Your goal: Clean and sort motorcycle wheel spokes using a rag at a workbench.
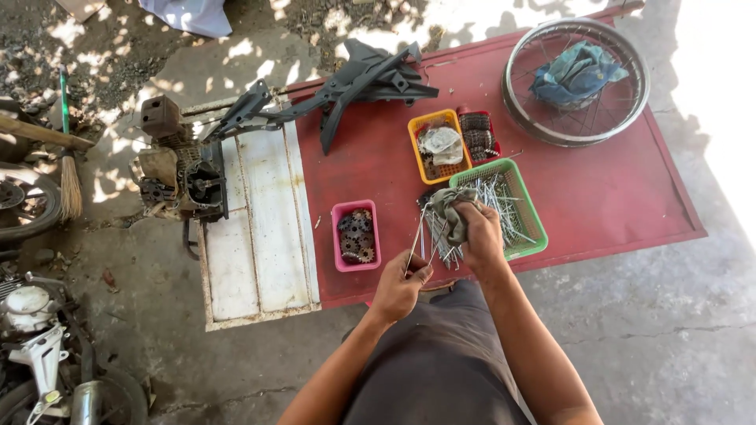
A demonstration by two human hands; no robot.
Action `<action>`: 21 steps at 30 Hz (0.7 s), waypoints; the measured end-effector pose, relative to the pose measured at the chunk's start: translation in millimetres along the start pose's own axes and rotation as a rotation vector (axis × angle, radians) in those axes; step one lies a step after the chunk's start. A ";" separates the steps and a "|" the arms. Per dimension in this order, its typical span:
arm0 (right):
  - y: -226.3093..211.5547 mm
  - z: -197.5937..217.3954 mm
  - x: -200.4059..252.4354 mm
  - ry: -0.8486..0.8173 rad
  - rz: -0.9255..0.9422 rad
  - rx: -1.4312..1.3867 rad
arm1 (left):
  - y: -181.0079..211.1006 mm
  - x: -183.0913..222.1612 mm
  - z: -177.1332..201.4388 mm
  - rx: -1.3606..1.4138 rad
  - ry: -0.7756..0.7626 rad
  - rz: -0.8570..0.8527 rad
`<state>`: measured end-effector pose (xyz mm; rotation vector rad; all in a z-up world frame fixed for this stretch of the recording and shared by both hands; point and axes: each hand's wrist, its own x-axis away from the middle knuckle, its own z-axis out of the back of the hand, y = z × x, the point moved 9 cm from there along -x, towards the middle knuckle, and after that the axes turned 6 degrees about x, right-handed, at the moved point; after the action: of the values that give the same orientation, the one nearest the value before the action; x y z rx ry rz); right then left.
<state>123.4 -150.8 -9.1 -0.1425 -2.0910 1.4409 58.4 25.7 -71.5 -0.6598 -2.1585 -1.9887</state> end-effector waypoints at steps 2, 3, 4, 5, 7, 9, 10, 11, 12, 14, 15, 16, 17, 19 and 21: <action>5.1 2.3 -6.6 -0.001 0.002 -0.041 | 21.8 2.1 -6.1 -0.002 -0.005 -0.027; 8.5 5.5 -9.8 0.002 -0.005 -0.082 | 31.8 4.6 -10.9 -0.006 -0.010 -0.043; 8.4 6.9 -9.5 -0.011 -0.007 -0.071 | 27.1 0.6 -14.8 0.005 0.004 -0.046; 8.3 7.7 -9.4 -0.035 -0.014 -0.060 | 23.4 -3.4 -19.3 0.018 0.016 -0.057; 8.1 6.9 -7.4 -0.076 -0.021 -0.048 | 31.7 -8.8 -25.9 0.032 0.043 -0.077; 10.7 7.5 0.5 -0.144 -0.061 0.153 | 59.4 -5.6 -38.5 0.039 0.041 -0.151; 13.3 13.2 -1.1 -0.157 -0.060 0.160 | 67.4 -6.1 -46.9 0.045 0.052 -0.156; 18.4 16.2 -2.0 -0.211 -0.062 0.375 | 77.6 -6.3 -55.4 0.047 0.063 -0.185; 22.9 19.8 -3.9 -0.264 -0.059 0.590 | 88.5 -7.3 -64.2 0.050 0.074 -0.218; 5.1 24.3 -1.7 -0.302 -0.037 0.552 | 91.2 -13.8 -71.2 0.076 0.135 -0.225; -3.3 27.0 1.0 -0.327 -0.024 0.507 | 90.8 -15.3 -73.2 0.096 0.185 -0.222; -11.9 30.4 -1.4 -0.338 -0.023 0.516 | 92.8 -14.8 -81.8 0.104 0.197 -0.225; -20.8 30.5 -2.8 -0.382 -0.014 0.514 | 93.1 -14.2 -87.5 0.130 0.238 -0.209; -28.4 34.7 -11.5 -0.436 -0.010 0.516 | 73.4 -18.3 -95.7 0.159 0.291 -0.191; -27.4 47.5 -28.4 -0.411 -0.025 0.532 | 27.6 -28.5 -100.0 0.239 0.338 -0.139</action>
<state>128.4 -212.3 -7.8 0.4191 -1.9073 2.0891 75.6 -77.2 -45.1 -0.1297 -2.2249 -1.7098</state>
